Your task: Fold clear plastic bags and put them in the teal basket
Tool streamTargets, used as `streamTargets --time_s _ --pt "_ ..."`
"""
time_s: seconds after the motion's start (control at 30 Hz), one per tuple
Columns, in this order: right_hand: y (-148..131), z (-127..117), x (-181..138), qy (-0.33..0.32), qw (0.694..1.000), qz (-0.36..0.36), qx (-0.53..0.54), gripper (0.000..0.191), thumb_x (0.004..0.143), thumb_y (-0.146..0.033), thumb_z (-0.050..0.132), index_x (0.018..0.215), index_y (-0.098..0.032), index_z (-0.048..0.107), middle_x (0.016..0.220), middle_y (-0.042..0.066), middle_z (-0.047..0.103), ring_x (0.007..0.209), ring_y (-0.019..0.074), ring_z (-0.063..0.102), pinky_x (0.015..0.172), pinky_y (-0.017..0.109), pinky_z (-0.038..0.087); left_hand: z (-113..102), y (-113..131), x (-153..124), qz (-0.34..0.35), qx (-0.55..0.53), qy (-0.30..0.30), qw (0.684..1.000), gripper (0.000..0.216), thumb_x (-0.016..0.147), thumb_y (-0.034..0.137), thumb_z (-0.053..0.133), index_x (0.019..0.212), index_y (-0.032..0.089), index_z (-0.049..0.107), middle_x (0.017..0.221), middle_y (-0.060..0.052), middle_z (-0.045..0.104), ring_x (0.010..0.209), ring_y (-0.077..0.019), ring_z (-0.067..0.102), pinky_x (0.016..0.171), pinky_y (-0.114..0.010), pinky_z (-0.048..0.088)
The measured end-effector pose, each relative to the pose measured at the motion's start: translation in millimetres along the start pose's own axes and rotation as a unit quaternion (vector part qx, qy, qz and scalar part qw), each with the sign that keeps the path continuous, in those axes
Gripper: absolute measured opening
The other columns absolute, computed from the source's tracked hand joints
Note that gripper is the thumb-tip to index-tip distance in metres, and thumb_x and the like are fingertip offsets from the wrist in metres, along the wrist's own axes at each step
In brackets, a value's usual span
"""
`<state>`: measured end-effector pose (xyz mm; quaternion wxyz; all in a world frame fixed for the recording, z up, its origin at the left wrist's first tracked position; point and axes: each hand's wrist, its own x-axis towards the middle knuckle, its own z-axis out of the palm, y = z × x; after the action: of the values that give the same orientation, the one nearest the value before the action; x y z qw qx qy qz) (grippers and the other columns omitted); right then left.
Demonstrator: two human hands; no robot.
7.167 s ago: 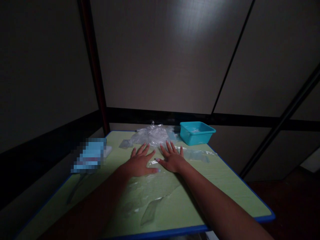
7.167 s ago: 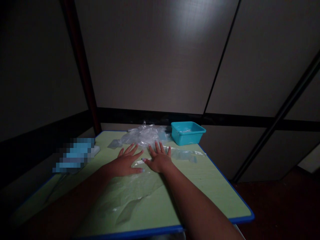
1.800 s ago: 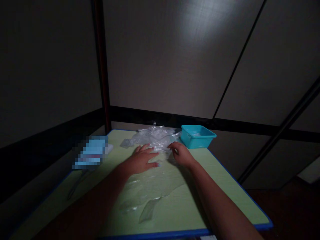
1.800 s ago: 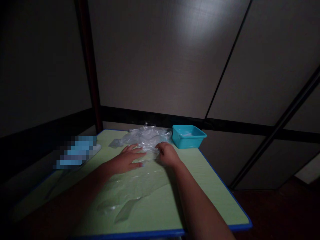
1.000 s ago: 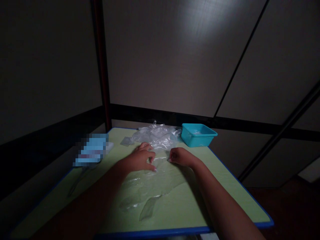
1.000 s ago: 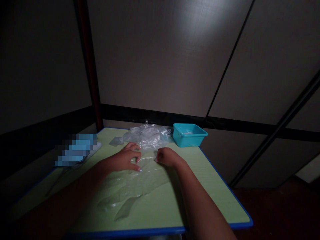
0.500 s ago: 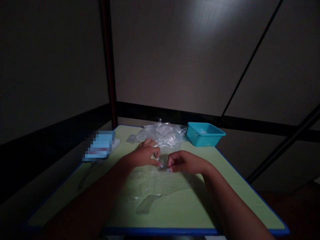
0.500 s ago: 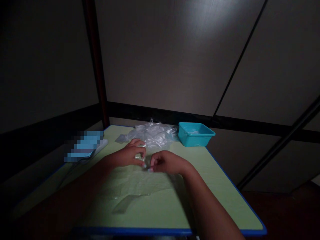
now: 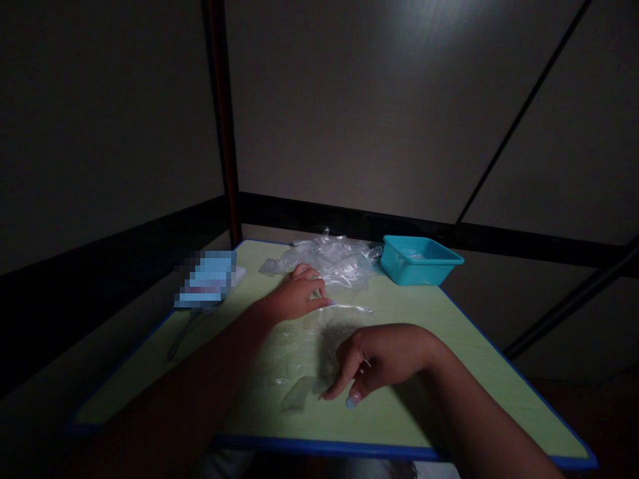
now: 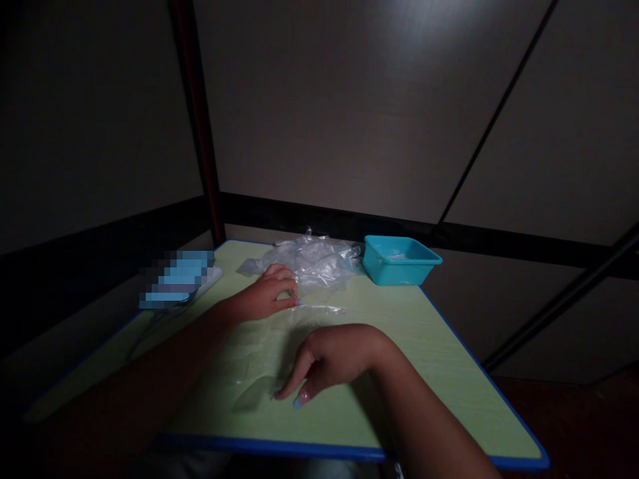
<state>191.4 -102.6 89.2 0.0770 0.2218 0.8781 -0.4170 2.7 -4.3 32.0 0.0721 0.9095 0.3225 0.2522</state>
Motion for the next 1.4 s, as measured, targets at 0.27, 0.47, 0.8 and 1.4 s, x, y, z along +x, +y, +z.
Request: streamTargets --time_s 0.27,0.47,0.8,1.4 --pt "10 -5 0 0.061 0.997 0.027 0.050 0.044 0.080 -0.027 0.058 0.121 -0.016 0.052 0.102 0.004 0.064 0.081 0.0105 0.055 0.076 0.018 0.040 2 -2 3 0.018 -0.021 0.031 0.999 0.023 0.081 0.043 0.053 0.082 0.023 0.063 0.098 -0.003 0.056 0.105 -0.0216 0.038 0.092 -0.033 0.033" --pt "23 -9 1 0.094 0.993 0.051 0.043 0.042 0.080 -0.026 0.057 0.121 -0.018 0.053 0.074 -0.002 0.058 0.061 0.0074 0.046 0.061 0.018 0.038 2 -2 5 0.032 -0.014 0.054 0.998 0.020 0.085 0.037 0.051 0.084 0.021 0.063 0.096 -0.003 0.058 0.103 -0.0203 0.040 0.092 -0.032 0.032" --pt "26 -7 7 0.167 0.984 0.029 0.051 0.030 0.080 -0.025 0.055 0.108 -0.016 0.062 0.066 -0.003 0.048 0.058 0.0068 0.038 0.054 0.017 0.033 1 -2 5 0.031 -0.015 0.052 0.998 0.020 0.084 0.037 0.051 0.085 0.021 0.062 0.094 -0.003 0.059 0.103 -0.0205 0.040 0.092 -0.033 0.033" --pt "27 8 29 0.226 0.973 0.038 -0.009 0.041 0.076 -0.030 0.060 0.115 -0.018 0.056 0.075 -0.001 0.056 0.063 0.0094 0.047 0.061 0.020 0.038 1 1 5 0.034 -0.033 0.054 0.997 0.021 0.084 0.039 0.051 0.084 0.021 0.063 0.095 -0.003 0.057 0.102 -0.0200 0.040 0.090 -0.031 0.034"
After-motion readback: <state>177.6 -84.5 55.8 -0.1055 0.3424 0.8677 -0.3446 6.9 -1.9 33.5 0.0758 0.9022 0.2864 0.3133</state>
